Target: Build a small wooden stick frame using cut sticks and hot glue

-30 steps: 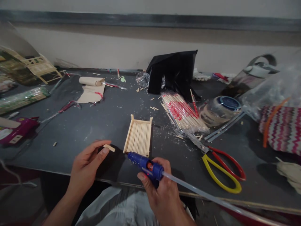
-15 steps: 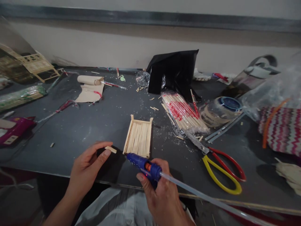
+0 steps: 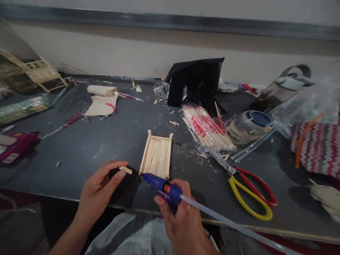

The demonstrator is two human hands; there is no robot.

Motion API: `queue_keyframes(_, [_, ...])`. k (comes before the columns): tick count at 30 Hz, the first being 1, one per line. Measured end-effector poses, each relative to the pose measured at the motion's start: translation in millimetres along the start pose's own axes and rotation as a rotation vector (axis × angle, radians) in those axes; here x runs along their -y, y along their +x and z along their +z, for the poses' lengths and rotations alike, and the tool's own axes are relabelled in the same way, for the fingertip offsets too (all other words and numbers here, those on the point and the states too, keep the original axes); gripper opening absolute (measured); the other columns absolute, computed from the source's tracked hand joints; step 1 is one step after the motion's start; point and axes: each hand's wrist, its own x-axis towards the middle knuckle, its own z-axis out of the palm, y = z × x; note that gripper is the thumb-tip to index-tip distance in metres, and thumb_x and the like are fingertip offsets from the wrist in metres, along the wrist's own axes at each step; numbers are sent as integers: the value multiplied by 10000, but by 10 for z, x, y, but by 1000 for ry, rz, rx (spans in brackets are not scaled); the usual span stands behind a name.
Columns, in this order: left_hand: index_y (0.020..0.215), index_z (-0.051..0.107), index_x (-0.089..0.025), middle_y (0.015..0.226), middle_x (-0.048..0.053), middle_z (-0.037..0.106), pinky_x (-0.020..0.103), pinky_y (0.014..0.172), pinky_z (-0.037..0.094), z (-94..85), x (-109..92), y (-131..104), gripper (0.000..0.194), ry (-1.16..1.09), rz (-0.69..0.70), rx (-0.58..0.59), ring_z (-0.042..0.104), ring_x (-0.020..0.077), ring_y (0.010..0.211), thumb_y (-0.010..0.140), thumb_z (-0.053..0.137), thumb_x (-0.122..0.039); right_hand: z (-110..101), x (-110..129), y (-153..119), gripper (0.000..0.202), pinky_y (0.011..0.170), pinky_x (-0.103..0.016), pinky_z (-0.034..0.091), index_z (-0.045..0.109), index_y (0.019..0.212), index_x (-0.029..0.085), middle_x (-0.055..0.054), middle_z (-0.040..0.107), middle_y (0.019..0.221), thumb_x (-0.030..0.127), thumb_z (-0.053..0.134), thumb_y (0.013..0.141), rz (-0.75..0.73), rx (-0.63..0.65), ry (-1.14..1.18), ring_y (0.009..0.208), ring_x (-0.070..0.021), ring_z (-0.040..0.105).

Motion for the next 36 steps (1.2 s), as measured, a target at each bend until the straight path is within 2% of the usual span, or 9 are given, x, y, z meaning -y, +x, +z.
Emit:
queue_keyframes(19, [971,711,-279,983,12,682,305,827,471,-6,43,9,156,12,26,18,618,188,885,850,618,-313,-8,6,-15,263,555,-259,553,446,1043,233,-20,674,813,443,511,897,-24,3,-13,651,-182,696])
queue_keyframes(29, [998,707,-279,1027,6,677,279,864,455,8,-15,9,173,4,1,50,615,173,956,864,600,-302,-13,18,3,245,576,-275,557,434,1040,237,-27,667,822,434,496,909,-12,7,-20,673,-185,699])
queue_keyframes(36, [1028,682,-300,1035,-13,676,267,867,463,86,11,-17,183,104,83,28,616,152,965,875,584,-270,-12,1,-4,243,563,-257,547,426,1044,242,-7,666,802,434,494,911,-19,13,-19,650,-175,694])
